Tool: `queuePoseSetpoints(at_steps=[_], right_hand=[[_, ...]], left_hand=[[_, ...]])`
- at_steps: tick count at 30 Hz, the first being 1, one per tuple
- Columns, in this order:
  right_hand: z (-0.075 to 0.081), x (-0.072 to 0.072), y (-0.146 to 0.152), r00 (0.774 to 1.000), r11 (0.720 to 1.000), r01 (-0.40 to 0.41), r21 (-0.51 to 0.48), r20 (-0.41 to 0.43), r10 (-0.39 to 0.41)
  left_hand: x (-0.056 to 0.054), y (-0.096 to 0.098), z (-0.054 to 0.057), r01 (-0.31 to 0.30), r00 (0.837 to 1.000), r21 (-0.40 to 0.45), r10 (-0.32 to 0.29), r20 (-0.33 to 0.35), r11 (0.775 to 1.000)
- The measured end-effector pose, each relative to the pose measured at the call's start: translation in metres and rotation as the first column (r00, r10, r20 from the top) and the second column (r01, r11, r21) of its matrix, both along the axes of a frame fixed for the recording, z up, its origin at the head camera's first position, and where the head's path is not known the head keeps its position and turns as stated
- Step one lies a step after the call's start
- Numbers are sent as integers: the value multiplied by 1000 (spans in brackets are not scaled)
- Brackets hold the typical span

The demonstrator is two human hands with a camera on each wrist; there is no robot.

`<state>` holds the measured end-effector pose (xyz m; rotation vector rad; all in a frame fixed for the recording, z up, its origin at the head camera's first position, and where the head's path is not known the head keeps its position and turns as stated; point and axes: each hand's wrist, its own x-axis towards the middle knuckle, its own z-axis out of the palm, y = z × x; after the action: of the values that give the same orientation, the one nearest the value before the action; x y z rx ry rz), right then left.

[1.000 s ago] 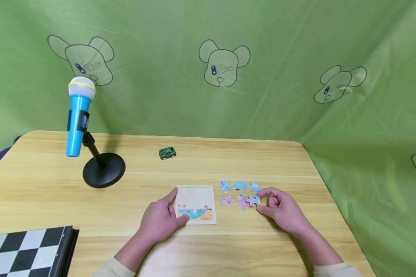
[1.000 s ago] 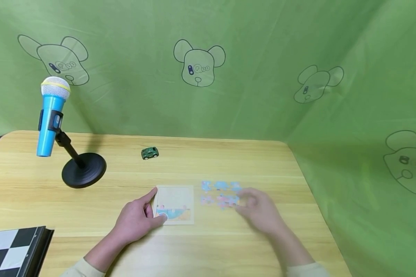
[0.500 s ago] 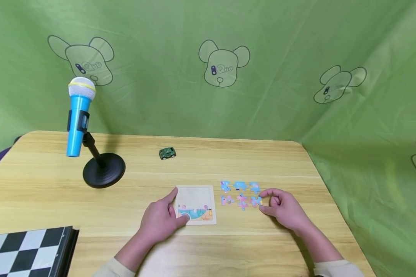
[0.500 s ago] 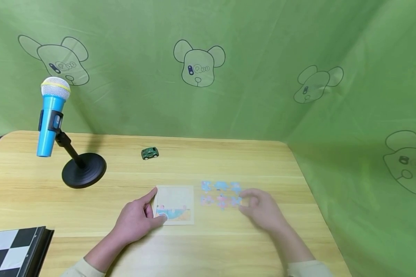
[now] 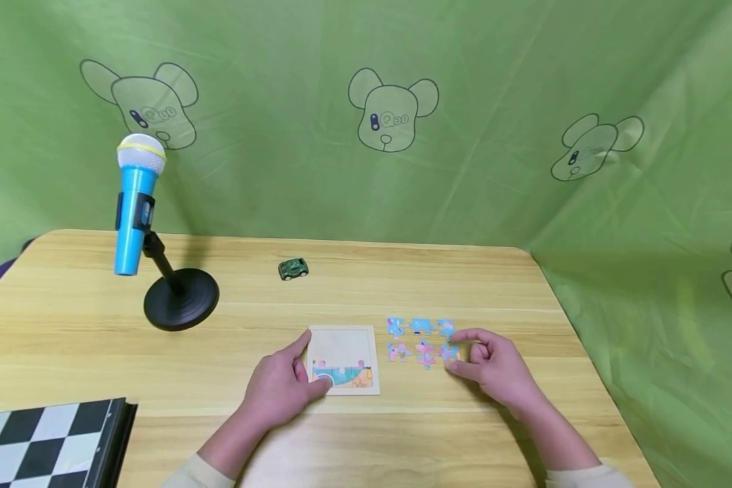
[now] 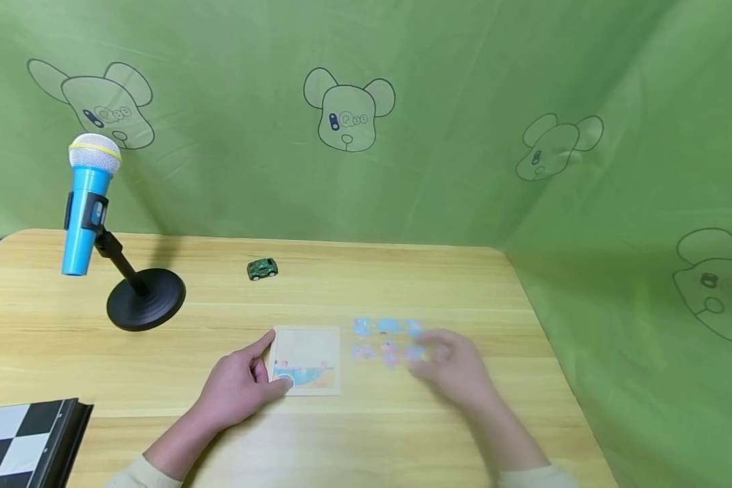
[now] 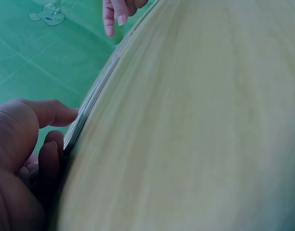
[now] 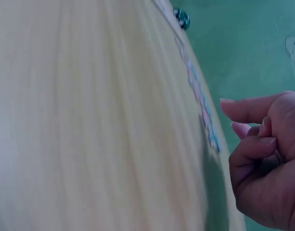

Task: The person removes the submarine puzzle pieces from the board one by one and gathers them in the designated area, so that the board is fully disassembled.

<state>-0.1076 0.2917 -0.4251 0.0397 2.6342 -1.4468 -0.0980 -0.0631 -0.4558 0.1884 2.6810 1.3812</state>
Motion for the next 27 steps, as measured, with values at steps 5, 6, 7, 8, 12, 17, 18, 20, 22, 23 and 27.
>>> queuePoseSetpoints(at_steps=[5,6,7,8,12,17,18,20,22,23,27], right_hand=[[5,0,-20,1000,999,-12,-40,-26,11],[5,0,-24,999,999,-22,-44,-33,21],[6,-1,-29,999,998,-31,-49,-37,29],[6,-1,-33,998,998,-41,-54,-40,39],[7,-3,-52,996,992,-80,-96,-34,77],[5,-6,-78,990,978,-144,-151,-29,141],[4,-6,-83,987,974,-159,-160,-30,156],[3,-7,-92,981,965,-193,-177,-32,190],[1,-8,-102,976,962,-217,-166,-36,214],[0,-8,-106,973,960,-231,-160,-39,228],[-4,-11,-123,960,949,-279,-149,-32,277]], left_hand=[[0,-3,1,-16,999,111,12,38,994],[0,-4,2,-23,999,140,17,45,990],[0,-5,2,-30,998,168,21,51,985],[0,-6,3,-36,998,196,26,52,980],[-1,-13,8,-39,999,231,31,36,972],[-2,-21,11,42,998,201,-50,34,979],[-2,-22,10,67,997,189,-74,34,980],[-2,-24,9,112,992,171,-120,35,979],[-2,-25,7,145,988,155,-151,31,977],[-2,-25,6,155,987,144,-161,31,977],[-3,-26,4,188,981,123,-192,21,974]])
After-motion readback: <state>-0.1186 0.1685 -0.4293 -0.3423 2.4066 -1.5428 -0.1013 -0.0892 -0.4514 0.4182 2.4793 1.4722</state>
